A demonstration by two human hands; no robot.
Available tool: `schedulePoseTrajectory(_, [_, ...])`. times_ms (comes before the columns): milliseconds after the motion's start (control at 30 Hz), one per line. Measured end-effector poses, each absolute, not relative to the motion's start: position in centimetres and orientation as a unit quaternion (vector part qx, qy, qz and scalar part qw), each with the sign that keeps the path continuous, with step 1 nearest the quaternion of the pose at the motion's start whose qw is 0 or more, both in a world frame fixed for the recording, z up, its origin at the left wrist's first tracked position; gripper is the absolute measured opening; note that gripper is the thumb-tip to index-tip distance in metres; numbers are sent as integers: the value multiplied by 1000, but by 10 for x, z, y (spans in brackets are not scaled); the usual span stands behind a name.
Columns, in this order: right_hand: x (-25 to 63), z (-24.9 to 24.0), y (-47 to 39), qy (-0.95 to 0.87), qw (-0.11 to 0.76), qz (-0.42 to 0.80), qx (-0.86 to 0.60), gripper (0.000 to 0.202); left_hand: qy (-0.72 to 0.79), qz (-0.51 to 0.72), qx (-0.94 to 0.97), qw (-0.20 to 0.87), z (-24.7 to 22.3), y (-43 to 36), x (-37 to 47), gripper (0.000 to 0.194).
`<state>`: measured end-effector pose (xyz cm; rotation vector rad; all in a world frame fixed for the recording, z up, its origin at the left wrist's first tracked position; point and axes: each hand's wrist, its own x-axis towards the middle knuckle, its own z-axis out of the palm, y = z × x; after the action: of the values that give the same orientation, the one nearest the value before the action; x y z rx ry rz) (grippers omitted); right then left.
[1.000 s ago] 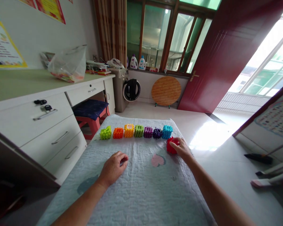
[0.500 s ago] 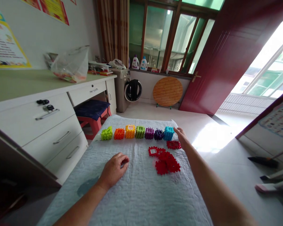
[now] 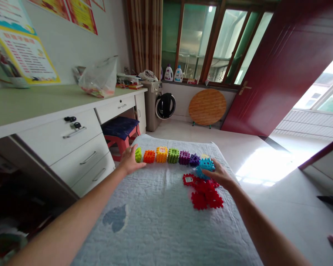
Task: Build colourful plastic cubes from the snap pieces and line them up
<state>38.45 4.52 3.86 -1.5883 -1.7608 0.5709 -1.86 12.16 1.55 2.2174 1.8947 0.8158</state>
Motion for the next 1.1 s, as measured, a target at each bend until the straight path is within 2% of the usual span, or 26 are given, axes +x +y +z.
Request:
schedulePoseTrajectory(133, [348,46,13,-769,310,142,-541,17,598,189,773,90,11,146,-28,80])
schedulePoseTrajectory(333, [306,54,-23,-840,242,125,-470,34,625,84,772,78,23,148,-25,47])
schedulePoseTrajectory(400, [302,61,-29,-854,217,138,-453,37,631,77,768,73,25,143,-25,43])
schedulePoseTrajectory(567, [311,78,-22,-872,187,240,-383,32,622,147,762,103,32,110,-18,63])
schedulePoseTrajectory(633, [321,77,-6,-843,228,257,-414,26,598,208,764,126,38,89,-7,68])
schedulePoseTrajectory(700, [333,68,20,-793,291,216,-489,23,551,254,780,154,45,69,9,66])
schedulePoseTrajectory(767, [345,54,51,-725,335,168,-577,36,499,267,802,191,50,54,28,63])
schedulePoseTrajectory(800, [350,46,66,-700,336,156,-610,49,477,260,812,214,52,48,38,63])
schedulePoseTrajectory(867, [358,31,93,-680,303,159,-648,79,432,234,836,242,54,44,54,75])
schedulePoseTrajectory(933, [361,18,112,-694,268,151,-652,95,407,221,856,228,53,49,66,90])
schedulePoseTrajectory(1000, [360,9,122,-723,229,138,-637,96,406,226,866,188,53,63,73,95])
schedulePoseTrajectory(1100, [354,1,126,-758,191,112,-613,78,450,255,849,109,55,97,79,89])
